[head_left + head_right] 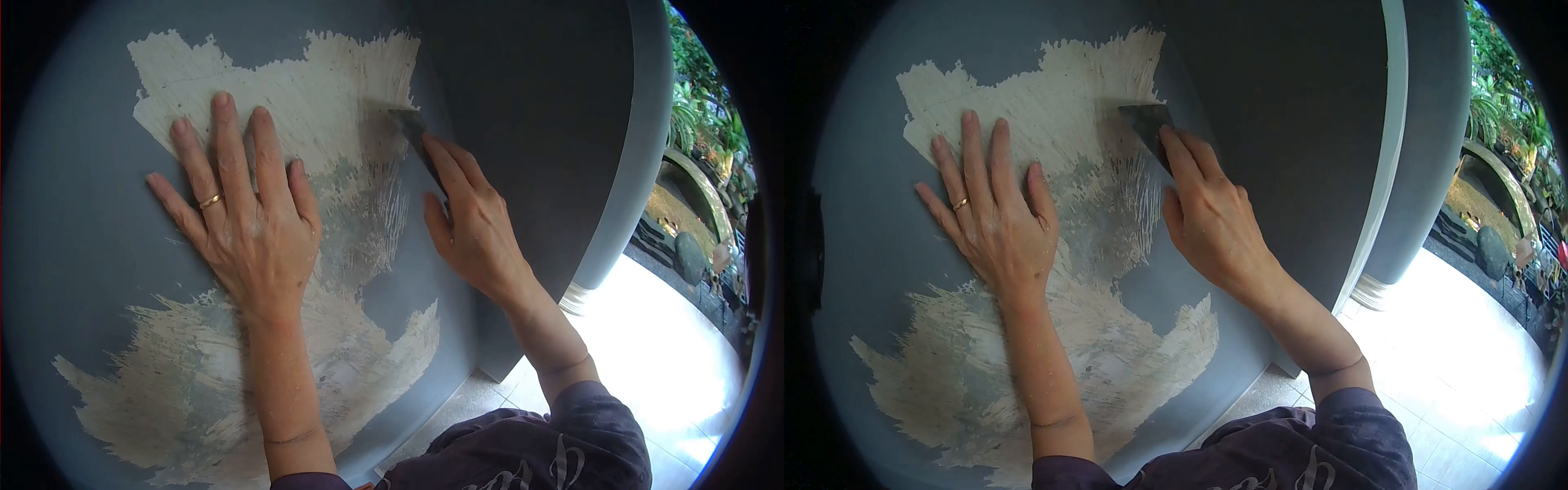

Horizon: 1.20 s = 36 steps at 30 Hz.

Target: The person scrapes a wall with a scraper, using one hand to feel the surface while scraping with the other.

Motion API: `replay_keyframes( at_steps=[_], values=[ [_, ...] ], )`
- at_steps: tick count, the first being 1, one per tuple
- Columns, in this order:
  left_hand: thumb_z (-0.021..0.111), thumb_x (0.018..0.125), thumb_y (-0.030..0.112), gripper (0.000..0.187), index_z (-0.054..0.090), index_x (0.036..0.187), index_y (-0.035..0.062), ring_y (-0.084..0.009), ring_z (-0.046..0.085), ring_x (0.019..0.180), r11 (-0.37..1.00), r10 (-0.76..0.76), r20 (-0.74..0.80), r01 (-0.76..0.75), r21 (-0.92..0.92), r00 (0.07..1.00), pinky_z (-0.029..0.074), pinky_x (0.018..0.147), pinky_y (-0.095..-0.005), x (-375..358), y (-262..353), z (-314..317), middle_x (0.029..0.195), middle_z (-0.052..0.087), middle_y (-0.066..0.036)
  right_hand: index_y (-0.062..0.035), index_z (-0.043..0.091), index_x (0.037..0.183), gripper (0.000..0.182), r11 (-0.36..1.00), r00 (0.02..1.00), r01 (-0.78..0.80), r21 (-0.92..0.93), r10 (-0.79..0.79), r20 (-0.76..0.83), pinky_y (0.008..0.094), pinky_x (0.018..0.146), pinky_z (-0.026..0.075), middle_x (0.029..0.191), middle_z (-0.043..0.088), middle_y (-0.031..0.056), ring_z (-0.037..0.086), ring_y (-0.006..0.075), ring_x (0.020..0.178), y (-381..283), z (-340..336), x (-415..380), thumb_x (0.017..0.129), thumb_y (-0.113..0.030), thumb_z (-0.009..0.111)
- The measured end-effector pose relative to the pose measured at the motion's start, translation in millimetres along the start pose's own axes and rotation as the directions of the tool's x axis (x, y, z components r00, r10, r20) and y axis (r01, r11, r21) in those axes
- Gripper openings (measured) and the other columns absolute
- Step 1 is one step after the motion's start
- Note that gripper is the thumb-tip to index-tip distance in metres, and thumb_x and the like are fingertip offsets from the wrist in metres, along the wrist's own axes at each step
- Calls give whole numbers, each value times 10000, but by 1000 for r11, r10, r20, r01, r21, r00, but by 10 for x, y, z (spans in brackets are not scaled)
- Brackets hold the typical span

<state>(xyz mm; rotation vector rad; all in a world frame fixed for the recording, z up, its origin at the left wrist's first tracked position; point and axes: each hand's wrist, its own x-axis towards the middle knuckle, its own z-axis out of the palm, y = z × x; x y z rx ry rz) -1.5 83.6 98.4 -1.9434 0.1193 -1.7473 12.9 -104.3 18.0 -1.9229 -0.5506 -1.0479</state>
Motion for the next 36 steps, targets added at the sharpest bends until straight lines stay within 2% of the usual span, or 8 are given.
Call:
replay_keyframes(
  at_steps=[3, 9, 15, 21, 25, 27, 33, 36],
  values=[
    [538, 897, 380, 413, 587, 1269, 207, -288, 326, 1392, 1000, -1, -8, 1, 4, 1000, 100, 1171, -528, -4, 4, 23, 1445, 458, -19, 3, 440, 1345, 516, 998, 999, 34, -59, -34, -1, 418, 833, 552, 1300, 500, 215, 625, 388, 1018, 48, 17, 24, 837, 87, 486],
    [531, 901, 402, 416, 587, 1271, 219, -287, 342, 1386, 998, 13, -9, -12, 64, 1000, 139, 1161, -543, -11, 7, 40, 1436, 471, -25, 7, 458, 1329, 476, 999, 1000, -2, -46, 2, -10, 437, 875, 539, 1288, 513, 230, 615, 410, 1037, 72, 27, 67, 861, 64, 523],
    [513, 912, 409, 417, 582, 1278, 222, -279, 341, 1387, 997, 27, -7, -27, 76, 1000, 146, 1164, -532, -22, 4, 47, 1432, 475, -28, 10, 450, 1337, 427, 992, 1000, -17, -127, 17, -1, 441, 889, 540, 1317, 504, 234, 604, 430, 1054, 106, 60, 165, 912, 39, 468],
    [498, 920, 419, 419, 581, 1280, 223, -270, 338, 1389, 996, 30, 3, -30, 85, 1000, 158, 1162, -529, -32, 6, 42, 1434, 473, -25, 13, 443, 1337, 429, 997, 999, 39, -60, -39, -5, 454, 900, 535, 1303, 523, 252, 576, 448, 1075, 129, 24, 184, 909, 47, 455],
    [493, 923, 425, 422, 579, 1283, 224, -270, 345, 1386, 994, 37, 5, -37, 103, 999, 163, 1161, -531, -33, 10, 43, 1434, 473, -21, 49, 416, 1330, 481, 993, 996, 93, -79, -93, -2, 452, 805, 562, 1278, 518, 295, 600, 462, 984, 142, 45, 198, 852, 88, 444],
    [495, 922, 428, 424, 578, 1285, 225, -271, 349, 1383, 993, 41, 7, -42, 111, 999, 164, 1161, -533, -37, 8, 45, 1434, 473, -19, 119, 358, 1333, 596, 985, 988, 154, -74, -154, 2, 446, 646, 596, 1288, 475, 354, 648, 480, 830, 181, 11, 255, 743, 161, 435],
    [495, 923, 425, 419, 580, 1283, 230, -274, 354, 1380, 992, 56, 6, -56, 115, 998, 160, 1158, -544, -45, 6, 44, 1435, 472, -14, 127, 378, 1297, 549, 995, 996, 84, -59, -83, 22, 463, 662, 593, 1275, 478, 363, 632, 496, 857, 128, -39, 329, 750, 156, 419],
    [494, 924, 427, 416, 580, 1284, 236, -274, 354, 1380, 994, 42, 13, -43, 96, 999, 160, 1158, -544, -44, 14, 37, 1436, 471, -7, 118, 380, 1296, 538, 985, 989, 149, -88, -151, -8, 475, 682, 589, 1256, 490, 365, 624, 500, 868, 144, -3, 255, 760, 150, 411]
  ],
)
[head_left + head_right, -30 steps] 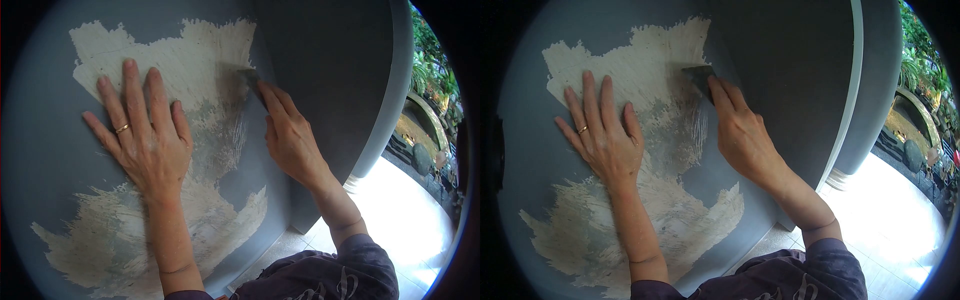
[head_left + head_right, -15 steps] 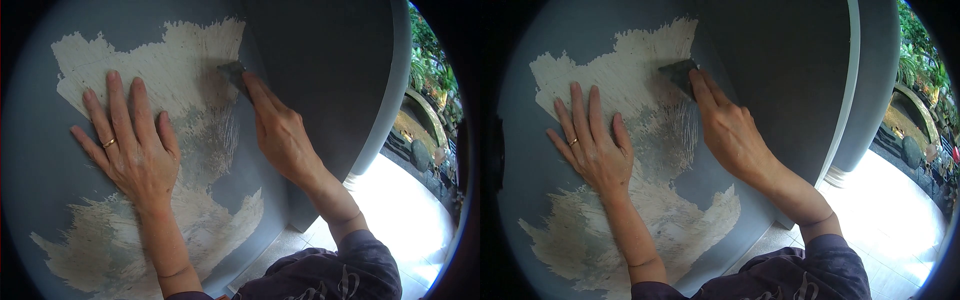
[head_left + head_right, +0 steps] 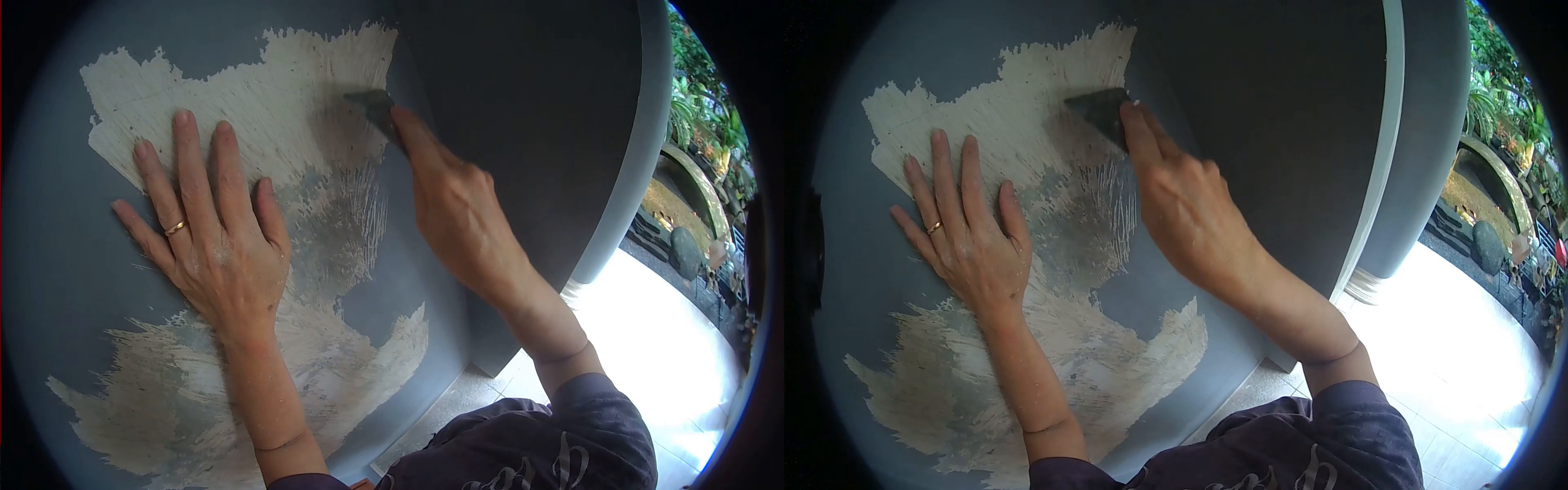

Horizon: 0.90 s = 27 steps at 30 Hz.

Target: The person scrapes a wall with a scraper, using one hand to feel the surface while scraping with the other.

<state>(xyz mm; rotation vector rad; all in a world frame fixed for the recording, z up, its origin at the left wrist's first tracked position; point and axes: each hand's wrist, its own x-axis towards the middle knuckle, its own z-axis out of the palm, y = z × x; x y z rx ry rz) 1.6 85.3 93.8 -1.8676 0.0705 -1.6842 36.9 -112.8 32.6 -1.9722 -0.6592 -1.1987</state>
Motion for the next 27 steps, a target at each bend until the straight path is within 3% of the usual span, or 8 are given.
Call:
replay_keyframes(
  at_steps=[3, 6, 9, 12, 15, 21, 24, 27],
  values=[
    [497, 921, 428, 418, 579, 1286, 242, -272, 348, 1384, 1000, -7, 4, 7, -2, 1000, 160, 1159, -540, 3, 4, -1, 1438, 469, -3, 32, 457, 1305, 417, 994, 993, -107, 27, 108, -56, 469, 689, 555, 989, 649, 291, 656, 440, 868, -7, 9, 67, 890, 74, 457],
    [495, 921, 426, 414, 587, 1278, 239, -271, 345, 1385, 1000, -2, -1, 2, -15, 1000, 159, 1161, -537, 1, -1, -7, 1436, 471, -5, 33, 446, 1318, 436, 990, 991, -123, 64, 126, -42, 475, 676, 551, 964, 647, 301, 656, 440, 863, 13, -56, 133, 885, 82, 462],
    [492, 921, 425, 408, 598, 1265, 233, -274, 349, 1383, 1000, -6, -6, 5, -29, 1000, 155, 1162, -536, 3, 4, -7, 1431, 477, -6, 90, 404, 1294, 498, 998, 998, -56, 23, 56, -23, 505, 740, 571, 1199, 541, 346, 598, 519, 918, -7, 6, 53, 798, 129, 398],
    [488, 922, 426, 407, 604, 1257, 225, -277, 350, 1382, 998, -11, -12, 10, -56, 1000, 147, 1164, -532, -3, -1, -1, 1430, 478, -10, 89, 408, 1290, 489, 999, 994, -15, -48, 10, -108, 508, 758, 565, 1193, 542, 349, 596, 522, 915, -2, 134, 14, 802, 125, 401],
    [493, 920, 421, 409, 605, 1258, 221, -280, 341, 1387, 998, -2, -1, 1, -59, 1000, 143, 1165, -529, -6, -5, -19, 1434, 473, -14, 84, 396, 1309, 513, 986, 989, -149, 81, 149, -1, 507, 766, 560, 1219, 526, 349, 596, 524, 916, 67, -40, 237, 798, 126, 398],
    [502, 916, 415, 410, 608, 1257, 214, -284, 337, 1388, 997, -13, 2, 13, -76, 1000, 137, 1166, -528, -10, 4, -16, 1435, 473, -14, 51, 432, 1293, 476, 998, 997, -36, -61, 32, -71, 508, 759, 561, 1165, 570, 329, 598, 521, 909, -1, 97, -17, 825, 116, 383],
    [507, 914, 414, 412, 606, 1261, 215, -283, 334, 1390, 997, -9, 7, 9, -74, 1000, 132, 1167, -528, -11, 2, -22, 1439, 468, -14, 45, 429, 1304, 489, 999, 996, -52, -5, 52, -73, 514, 768, 560, 1187, 558, 328, 596, 518, 925, 82, 33, 117, 823, 118, 375],
    [513, 912, 411, 412, 605, 1262, 215, -285, 330, 1392, 997, -5, -1, 5, -76, 1000, 134, 1168, -527, -15, 0, -20, 1441, 465, -15, 43, 504, 1279, 364, 984, 982, -175, -16, 173, -70, 434, 699, 566, 988, 644, 295, 670, 395, 868, 32, -67, 294, 920, 15, 453]
  ],
)
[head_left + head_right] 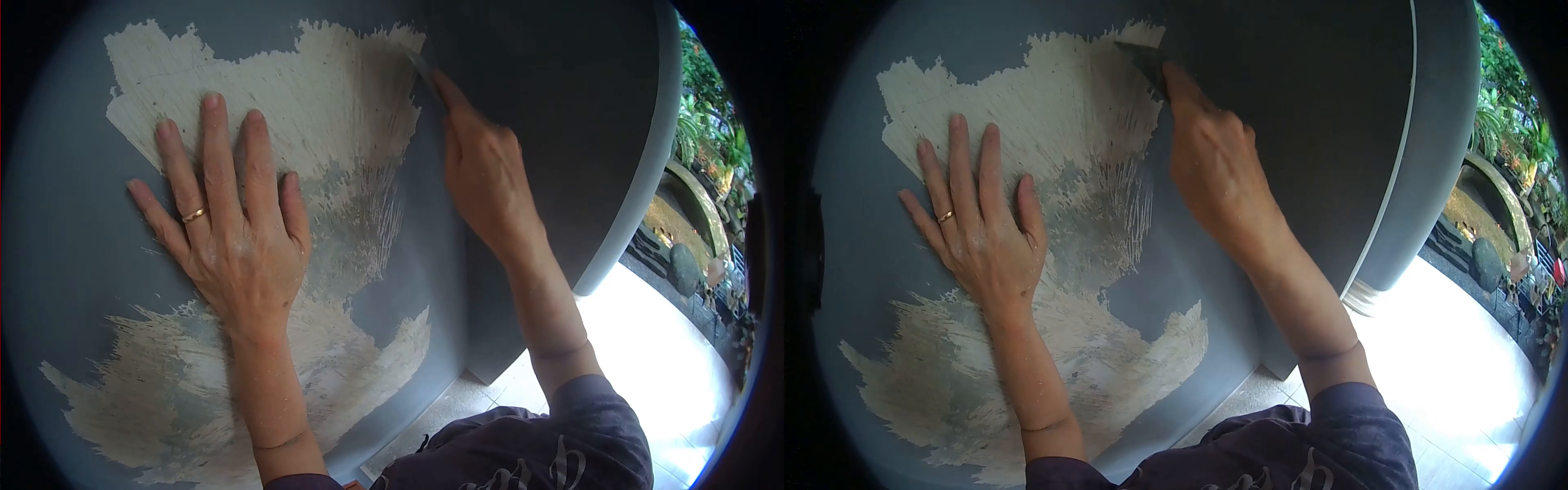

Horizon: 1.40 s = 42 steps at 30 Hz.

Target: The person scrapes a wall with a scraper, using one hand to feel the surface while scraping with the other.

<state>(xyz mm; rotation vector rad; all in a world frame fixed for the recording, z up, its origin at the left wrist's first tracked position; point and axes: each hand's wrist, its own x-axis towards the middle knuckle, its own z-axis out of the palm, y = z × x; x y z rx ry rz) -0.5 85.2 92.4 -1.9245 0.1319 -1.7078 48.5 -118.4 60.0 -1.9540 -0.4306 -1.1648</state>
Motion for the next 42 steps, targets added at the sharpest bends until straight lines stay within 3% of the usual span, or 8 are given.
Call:
replay_keyframes(
  at_steps=[6, 12, 15, 21, 24, 30, 36, 42],
  values=[
    [515, 913, 419, 409, 608, 1258, 220, -285, 336, 1389, 1000, -10, -5, 10, -25, 1000, 135, 1167, -529, -13, -1, 13, 1433, 475, -20, 8, 502, 1302, 385, 983, 970, 170, -70, -180, -165, 457, 694, 556, 970, 647, 293, 669, 394, 867, 106, 220, -235, 919, 7, 460],
    [512, 915, 427, 414, 602, 1265, 225, -288, 333, 1390, 1000, 1, 13, -1, -1, 1000, 136, 1168, -526, -9, -6, -1, 1438, 467, -24, 9, 496, 1302, 378, 999, 999, -34, 8, 34, -20, 461, 755, 556, 1042, 643, 271, 638, 403, 954, 95, 29, 92, 926, -5, 456],
    [510, 917, 428, 417, 597, 1271, 226, -288, 335, 1389, 1000, -8, 15, 8, 3, 1000, 134, 1168, -526, -8, 12, -7, 1439, 467, -24, 3, 499, 1301, 371, 984, 978, 145, -105, -158, -137, 458, 785, 551, 1064, 638, 265, 640, 400, 958, 103, 212, -194, 933, -12, 449],
    [522, 911, 427, 420, 595, 1274, 228, -286, 332, 1391, 1000, -6, 18, 6, 0, 1000, 134, 1168, -528, -6, 5, -11, 1443, 462, -20, 12, 510, 1289, 370, 990, 984, -144, 13, 142, 109, 454, 820, 544, 1085, 631, 271, 645, 391, 955, 2, -84, 155, 921, -1, 463],
    [525, 910, 422, 418, 596, 1273, 226, -288, 331, 1391, 1000, -12, 13, 12, -5, 1000, 136, 1167, -531, -7, 12, -2, 1443, 462, -20, 18, 516, 1281, 366, 975, 966, 209, -76, -218, -141, 452, 754, 554, 1002, 659, 258, 666, 374, 906, 177, 157, -70, 918, 4, 470],
    [525, 910, 416, 415, 596, 1272, 224, -289, 339, 1387, 1000, -5, 6, 5, 5, 1000, 139, 1166, -532, -11, 15, 4, 1440, 466, -19, 28, 505, 1285, 371, 995, 990, -79, 61, 71, 119, 445, 718, 572, 990, 649, 285, 664, 399, 893, -5, -127, 80, 916, 17, 464],
    [521, 912, 422, 418, 595, 1273, 225, -291, 337, 1388, 1000, -6, -1, 6, -7, 1000, 134, 1167, -529, -10, 9, 8, 1442, 464, -22, 45, 447, 1280, 456, 966, 965, 233, -107, -244, -96, 515, 739, 565, 1047, 606, 342, 627, 488, 875, 112, 177, -203, 831, 105, 400],
    [522, 911, 420, 419, 592, 1276, 228, -290, 335, 1389, 1000, -2, 10, 1, 9, 1000, 135, 1167, -529, -11, 11, -4, 1443, 463, -27, 9, 492, 1299, 395, 995, 991, -98, 34, 95, 96, 477, 831, 554, 1075, 630, 281, 633, 414, 963, 5, -93, 144, 907, 41, 448]
  ],
)
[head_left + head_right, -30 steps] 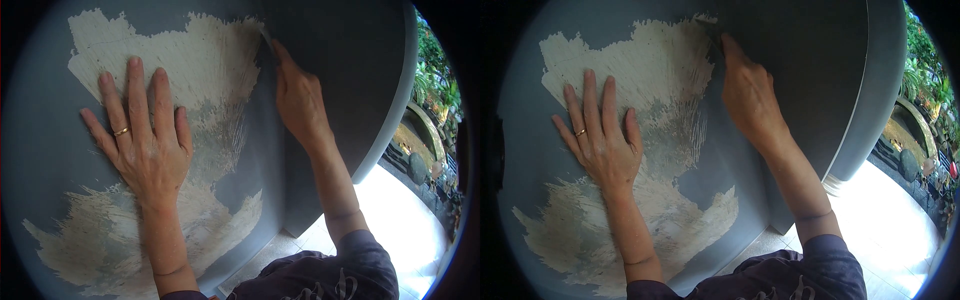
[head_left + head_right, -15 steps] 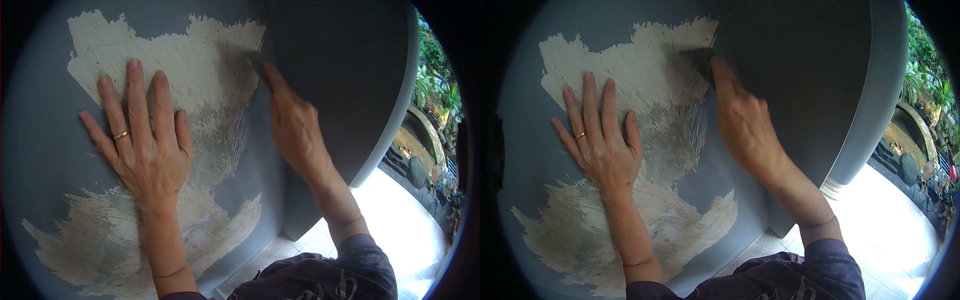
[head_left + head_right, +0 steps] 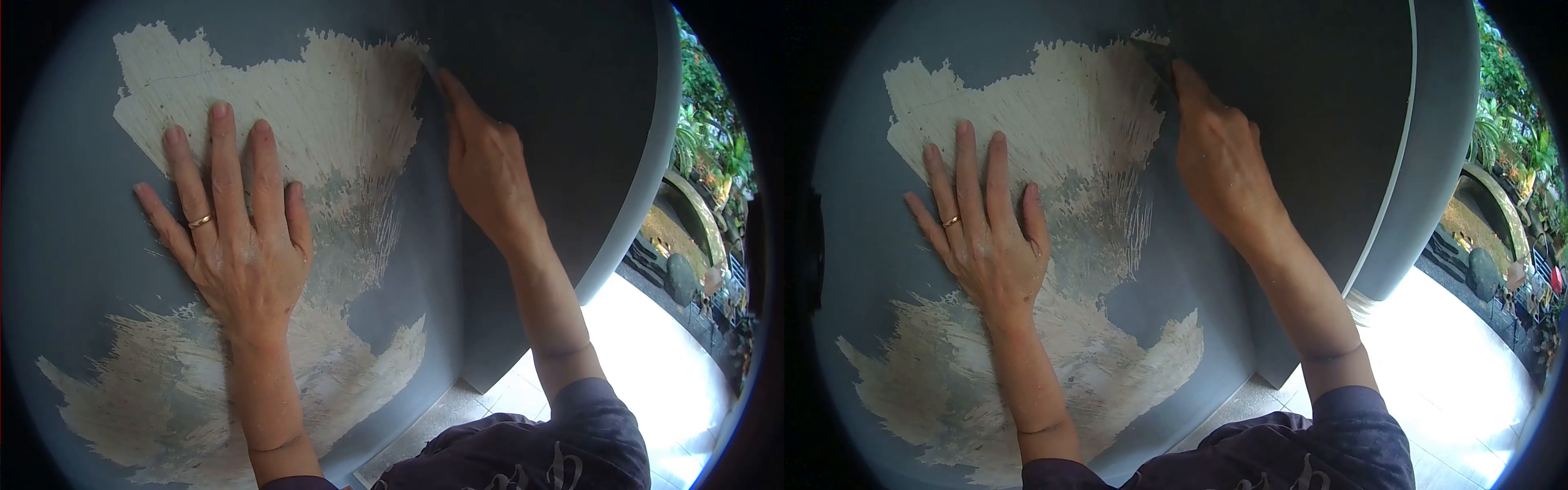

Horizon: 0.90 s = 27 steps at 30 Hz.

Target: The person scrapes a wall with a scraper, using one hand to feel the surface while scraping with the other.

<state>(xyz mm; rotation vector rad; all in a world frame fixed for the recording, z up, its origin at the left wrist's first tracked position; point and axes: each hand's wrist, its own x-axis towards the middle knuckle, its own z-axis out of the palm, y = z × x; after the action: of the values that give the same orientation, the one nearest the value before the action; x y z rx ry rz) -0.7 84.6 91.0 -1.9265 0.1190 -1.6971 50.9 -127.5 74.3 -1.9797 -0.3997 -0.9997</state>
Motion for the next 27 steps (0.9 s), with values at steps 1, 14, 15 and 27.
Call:
replay_keyframes(
  at_steps=[1, 14, 15, 27],
  values=[
    [523, 910, 420, 418, 593, 1275, 228, -290, 334, 1390, 1000, 4, -2, -4, -9, 1000, 135, 1167, -529, -15, -1, -2, 1443, 462, -27, 22, 478, 1296, 417, 992, 991, 118, -43, -120, -64, 492, 814, 555, 1107, 603, 305, 623, 446, 952, 58, 70, -81, 884, 61, 424],
    [533, 902, 427, 422, 589, 1278, 245, -287, 336, 1389, 1000, -11, 2, 11, -8, 1000, 143, 1168, -524, 3, 5, -2, 1440, 466, -20, 79, 375, 1335, 540, 948, 956, 279, -150, -289, -49, 500, 756, 569, 1246, 515, 339, 617, 501, 885, 172, 238, -319, 797, 119, 395],
    [534, 901, 427, 423, 589, 1279, 245, -287, 336, 1388, 1000, -9, 5, 9, -15, 1000, 143, 1168, -524, -16, 4, -3, 1439, 467, -20, 84, 373, 1334, 540, 948, 964, 260, -181, -266, -7, 499, 747, 571, 1241, 513, 346, 620, 499, 876, 63, 231, -437, 796, 119, 397],
    [534, 905, 416, 412, 596, 1274, 243, -280, 347, 1383, 1000, -9, 3, 9, -4, 1000, 140, 1171, -512, -17, 11, -12, 1436, 472, -7, 125, 402, 1251, 435, 942, 964, 265, -208, -259, 52, 509, 678, 578, 1219, 512, 364, 623, 517, 820, -83, 81, -395, 817, 112, 379]
  ],
)
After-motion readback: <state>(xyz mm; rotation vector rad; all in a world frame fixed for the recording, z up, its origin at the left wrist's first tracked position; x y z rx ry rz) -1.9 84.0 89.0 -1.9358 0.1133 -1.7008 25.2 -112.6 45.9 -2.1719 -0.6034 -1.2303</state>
